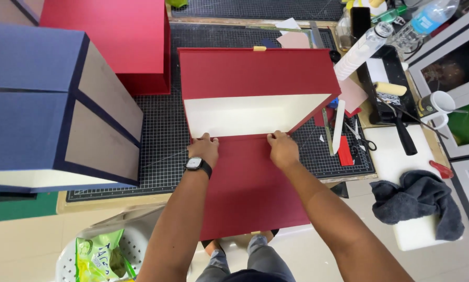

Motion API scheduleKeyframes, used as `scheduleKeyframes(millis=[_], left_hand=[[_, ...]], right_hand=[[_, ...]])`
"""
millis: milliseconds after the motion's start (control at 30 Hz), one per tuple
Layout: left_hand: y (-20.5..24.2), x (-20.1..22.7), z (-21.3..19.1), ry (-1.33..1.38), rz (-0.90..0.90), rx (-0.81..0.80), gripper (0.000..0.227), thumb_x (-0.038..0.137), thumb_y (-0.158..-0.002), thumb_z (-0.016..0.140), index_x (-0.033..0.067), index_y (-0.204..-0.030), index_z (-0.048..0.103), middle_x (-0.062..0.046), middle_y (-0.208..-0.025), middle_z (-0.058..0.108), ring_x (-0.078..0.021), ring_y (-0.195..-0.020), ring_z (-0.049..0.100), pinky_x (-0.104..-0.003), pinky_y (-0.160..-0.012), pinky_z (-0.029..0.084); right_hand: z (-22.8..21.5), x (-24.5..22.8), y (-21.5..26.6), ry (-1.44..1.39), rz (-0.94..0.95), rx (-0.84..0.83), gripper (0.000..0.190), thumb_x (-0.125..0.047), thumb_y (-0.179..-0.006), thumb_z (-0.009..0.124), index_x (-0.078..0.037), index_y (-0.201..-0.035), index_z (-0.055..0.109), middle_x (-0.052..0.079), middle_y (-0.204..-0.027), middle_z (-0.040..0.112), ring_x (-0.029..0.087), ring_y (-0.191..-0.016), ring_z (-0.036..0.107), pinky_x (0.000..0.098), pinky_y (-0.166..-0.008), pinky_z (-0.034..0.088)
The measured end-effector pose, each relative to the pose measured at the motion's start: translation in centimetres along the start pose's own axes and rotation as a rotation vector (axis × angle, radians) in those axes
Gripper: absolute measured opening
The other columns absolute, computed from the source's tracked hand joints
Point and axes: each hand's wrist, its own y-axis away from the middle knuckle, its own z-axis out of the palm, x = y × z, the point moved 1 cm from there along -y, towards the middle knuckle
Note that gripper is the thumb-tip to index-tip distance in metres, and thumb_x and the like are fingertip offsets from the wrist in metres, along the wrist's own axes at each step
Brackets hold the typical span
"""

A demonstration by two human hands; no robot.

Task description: Finishing the assembly of a red box by pressing and smoothing the inner lining to ensure it is securely glued.

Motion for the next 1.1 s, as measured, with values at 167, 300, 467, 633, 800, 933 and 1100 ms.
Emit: scheduleKeyframes(millis=[167,300,467,633,800,933,1100], left_hand=[[0.0,0.2,-0.8,-0.025,0.029,-0.015,0.054,0.049,-0.108,0.023,0.0088,-0.135,0.048,-0.032,-0.135,0.062,-0.0469,-0.117,0.067,-0.055,-0.100,0.046],[0.1,-0.4,-0.2,-0.136,0.130,-0.034,0.054,0.042,-0.109,0.021,0.0069,-0.138,0.049,-0.028,-0.134,0.064,-0.0481,-0.123,0.064,-0.060,-0.098,0.047],[0.0,0.0,0.0,-0.101,0.083,-0.007,0.053,0.045,-0.110,0.019,0.0066,-0.134,0.046,-0.028,-0.131,0.067,-0.0458,-0.124,0.064,-0.060,-0.101,0.044],[-1.3,-0.3,0.9,-0.050,0.038,-0.011,0.055,0.048,-0.108,0.024,0.0081,-0.137,0.048,-0.029,-0.138,0.063,-0.0470,-0.118,0.067,-0.058,-0.097,0.046],[-1.3,-0.2,0.7,-0.024,0.030,-0.008,0.055,0.049,-0.107,0.027,0.0096,-0.139,0.049,-0.028,-0.138,0.062,-0.0484,-0.116,0.067,-0.055,-0.095,0.048],[-1.7,-1.5,2.0,-0.265,0.217,-0.035,0.048,0.030,-0.109,0.026,0.0198,-0.147,0.053,-0.023,-0.144,0.056,-0.0491,-0.124,0.061,-0.055,-0.094,0.050],[-2.0,-2.4,3.5,-0.318,0.238,-0.001,0.054,0.013,-0.107,0.032,0.0301,-0.156,0.045,-0.017,-0.154,0.043,-0.0486,-0.140,0.048,-0.062,-0.105,0.044]], right_hand=[[4.7,-1.2,-1.7,-0.001,-0.010,0.131,0.051,-0.004,-0.096,0.047,-0.012,-0.145,0.061,0.013,-0.140,0.061,0.038,-0.139,0.053,0.0509,-0.116,0.043],[5.5,-2.9,-1.8,-0.013,-0.092,0.193,0.051,-0.005,-0.094,0.049,-0.015,-0.143,0.063,0.009,-0.139,0.061,0.035,-0.139,0.053,0.0532,-0.115,0.044],[7.0,-0.1,-2.1,-0.035,-0.064,0.237,0.052,-0.005,-0.094,0.050,-0.019,-0.142,0.064,0.007,-0.138,0.061,0.033,-0.139,0.053,0.0542,-0.114,0.046],[5.9,2.9,-1.2,0.009,0.065,0.181,0.053,-0.007,-0.097,0.050,-0.030,-0.143,0.064,0.004,-0.137,0.061,0.031,-0.134,0.057,0.0515,-0.114,0.045],[2.8,2.4,-1.0,0.025,0.119,-0.040,0.056,-0.013,-0.099,0.047,-0.040,-0.147,0.057,0.001,-0.136,0.056,0.028,-0.121,0.066,0.0462,-0.107,0.051],[0.5,2.4,-1.1,0.019,0.108,-0.118,0.059,-0.016,-0.096,0.052,-0.043,-0.148,0.054,0.001,-0.139,0.051,0.029,-0.115,0.070,0.0443,-0.103,0.056],[-1.8,2.1,-0.6,-0.049,0.097,-0.167,0.057,-0.011,-0.095,0.054,-0.039,-0.144,0.061,0.007,-0.141,0.053,0.034,-0.119,0.069,0.0437,-0.103,0.055]])
